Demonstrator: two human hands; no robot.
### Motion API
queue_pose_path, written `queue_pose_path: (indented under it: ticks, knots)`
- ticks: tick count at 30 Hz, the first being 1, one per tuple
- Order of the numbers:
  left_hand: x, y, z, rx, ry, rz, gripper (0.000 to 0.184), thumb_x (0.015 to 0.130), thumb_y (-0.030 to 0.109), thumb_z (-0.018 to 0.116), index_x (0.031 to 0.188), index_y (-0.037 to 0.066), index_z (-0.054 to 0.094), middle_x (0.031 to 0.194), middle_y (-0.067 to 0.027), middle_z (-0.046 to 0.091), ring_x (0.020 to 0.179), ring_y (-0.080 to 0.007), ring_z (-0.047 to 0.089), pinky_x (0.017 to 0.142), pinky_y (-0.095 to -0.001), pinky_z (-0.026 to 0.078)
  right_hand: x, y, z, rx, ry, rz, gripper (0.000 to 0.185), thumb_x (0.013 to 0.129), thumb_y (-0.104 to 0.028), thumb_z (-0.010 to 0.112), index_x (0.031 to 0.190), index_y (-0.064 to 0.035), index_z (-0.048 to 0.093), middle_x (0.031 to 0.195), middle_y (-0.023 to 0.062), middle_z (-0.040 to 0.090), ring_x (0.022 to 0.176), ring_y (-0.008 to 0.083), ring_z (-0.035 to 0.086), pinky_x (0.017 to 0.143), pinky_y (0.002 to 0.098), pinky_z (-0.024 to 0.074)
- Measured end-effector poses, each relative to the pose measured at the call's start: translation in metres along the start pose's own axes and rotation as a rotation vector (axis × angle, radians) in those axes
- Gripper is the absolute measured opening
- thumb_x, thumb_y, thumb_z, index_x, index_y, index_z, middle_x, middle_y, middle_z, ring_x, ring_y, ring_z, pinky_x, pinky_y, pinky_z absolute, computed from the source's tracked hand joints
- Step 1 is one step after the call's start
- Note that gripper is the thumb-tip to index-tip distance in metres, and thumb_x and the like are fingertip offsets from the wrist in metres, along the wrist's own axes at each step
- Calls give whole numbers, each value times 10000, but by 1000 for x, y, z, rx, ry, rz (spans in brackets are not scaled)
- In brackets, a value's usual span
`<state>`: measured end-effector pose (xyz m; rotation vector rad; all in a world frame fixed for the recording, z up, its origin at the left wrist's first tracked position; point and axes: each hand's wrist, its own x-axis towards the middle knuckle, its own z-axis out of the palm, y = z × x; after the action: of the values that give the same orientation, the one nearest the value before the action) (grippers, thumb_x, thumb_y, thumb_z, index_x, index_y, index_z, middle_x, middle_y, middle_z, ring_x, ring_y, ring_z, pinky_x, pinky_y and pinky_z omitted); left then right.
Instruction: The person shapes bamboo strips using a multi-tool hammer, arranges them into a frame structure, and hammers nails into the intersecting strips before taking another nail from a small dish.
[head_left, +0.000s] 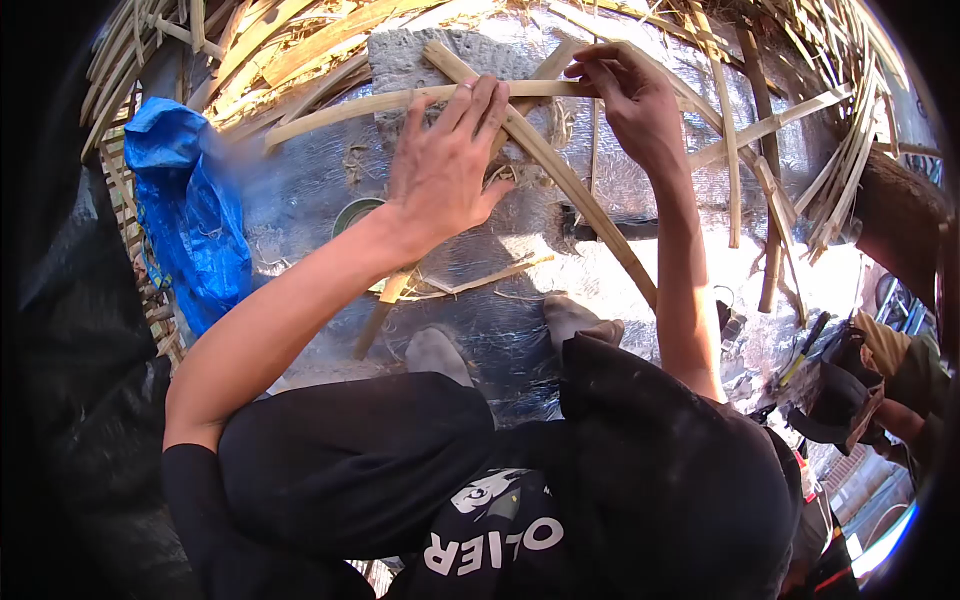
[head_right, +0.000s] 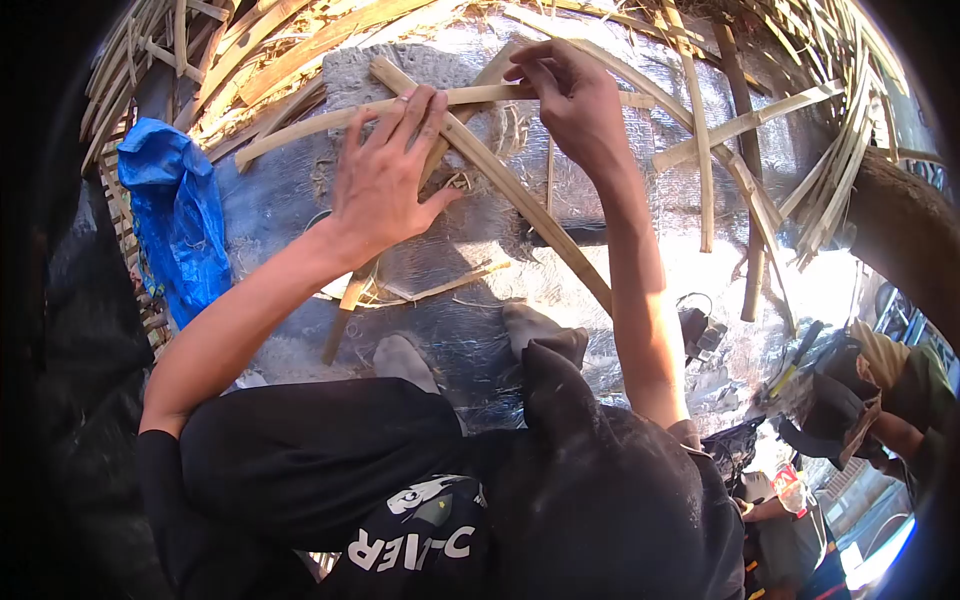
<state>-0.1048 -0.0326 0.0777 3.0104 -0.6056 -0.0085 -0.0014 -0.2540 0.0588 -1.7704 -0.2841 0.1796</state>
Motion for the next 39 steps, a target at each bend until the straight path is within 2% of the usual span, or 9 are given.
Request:
queue_pose_path:
  ticks: [4, 7, 9, 10, 14, 18, 23, 29, 39]
  knots:
    - [2, 0, 12, -54, 24, -6, 1076, 770, 519, 805, 1598, 73, 285, 1553, -84, 360, 1443, -258, 339, 1168, -531, 248, -3, -5, 3, 37, 64, 57, 146, 1035, -100, 598, 1096, 26, 641, 1034, 163, 769, 986, 222, 752, 847, 309, 580]
    - [2, -1, 12, -20, 31, 1, 1069, 767, 471, 823, 1595, 59, 286, 1540, -91, 382, 1428, -263, 360, 1151, -518, 269, -6, -6, 5, 56, 95, 73, 157, 1032, -132, 620, 1085, 16, 626, 1029, 148, 773, 991, 215, 748, 854, 299, 568]
    - [4, -3, 10, -9, 23, 10, 1042, 772, 434, 826, 1585, 48, 303, 1533, -93, 389, 1423, -266, 366, 1138, -512, 279, -7, -2, 7, 58, 37, -1, 179, 1023, -167, 647, 1064, 7, 646, 1028, 126, 778, 983, 194, 742, 845, 290, 555]
    - [4, -2, 9, 2, 17, 20, 1014, 776, 398, 829, 1576, 38, 320, 1527, -95, 396, 1417, -268, 373, 1125, -506, 290, -6, 2, 12, 50, 45, -68, 160, 991, -172, 695, 1025, -16, 705, 1035, 93, 783, 961, 163, 737, 805, 280, 547]
    - [6, -2, 9, -2, 5, 20, 952, 784, 343, 822, 1555, 24, 363, 1523, -94, 403, 1405, -269, 389, 1103, -495, 300, -10, 0, 25, -110, 44, -13, 106, 929, -143, 763, 1011, -80, 786, 971, 49, 786, 936, 125, 734, 727, 266, 535]
    - [5, -4, 14, 64, 36, 38, 924, 788, 327, 815, 1549, 30, 383, 1514, -95, 428, 1398, -252, 402, 1098, -484, 292, -14, -4, 34, -60, 76, -53, 126, 926, -114, 759, 1046, -82, 784, 966, 57, 786, 920, 131, 742, 717, 265, 541]
    - [4, -5, 14, 96, 47, 40, 921, 802, 334, 802, 1562, 48, 366, 1499, -95, 459, 1407, -225, 402, 1108, -480, 280, -15, 8, 38, -35, 124, -116, 167, 922, -48, 740, 1084, -53, 778, 988, 83, 792, 922, 139, 755, 797, 256, 565]
    - [3, -5, 14, 102, 34, 40, 907, 814, 343, 793, 1562, 59, 366, 1509, -84, 464, 1421, -219, 399, 1116, -484, 271, -16, 9, 36, -96, 110, -136, 158, 921, -33, 732, 1073, -38, 776, 972, 75, 794, 931, 134, 756, 838, 256, 566]
    - [3, -6, 20, 61, 99, 52, 883, 802, 302, 811, 1541, 51, 399, 1496, -86, 484, 1409, -220, 415, 1114, -484, 259, -12, 14, 35, -42, 141, -142, 129, 952, -69, 706, 1067, -26, 746, 977, 71, 786, 917, 138, 749, 822, 273, 568]
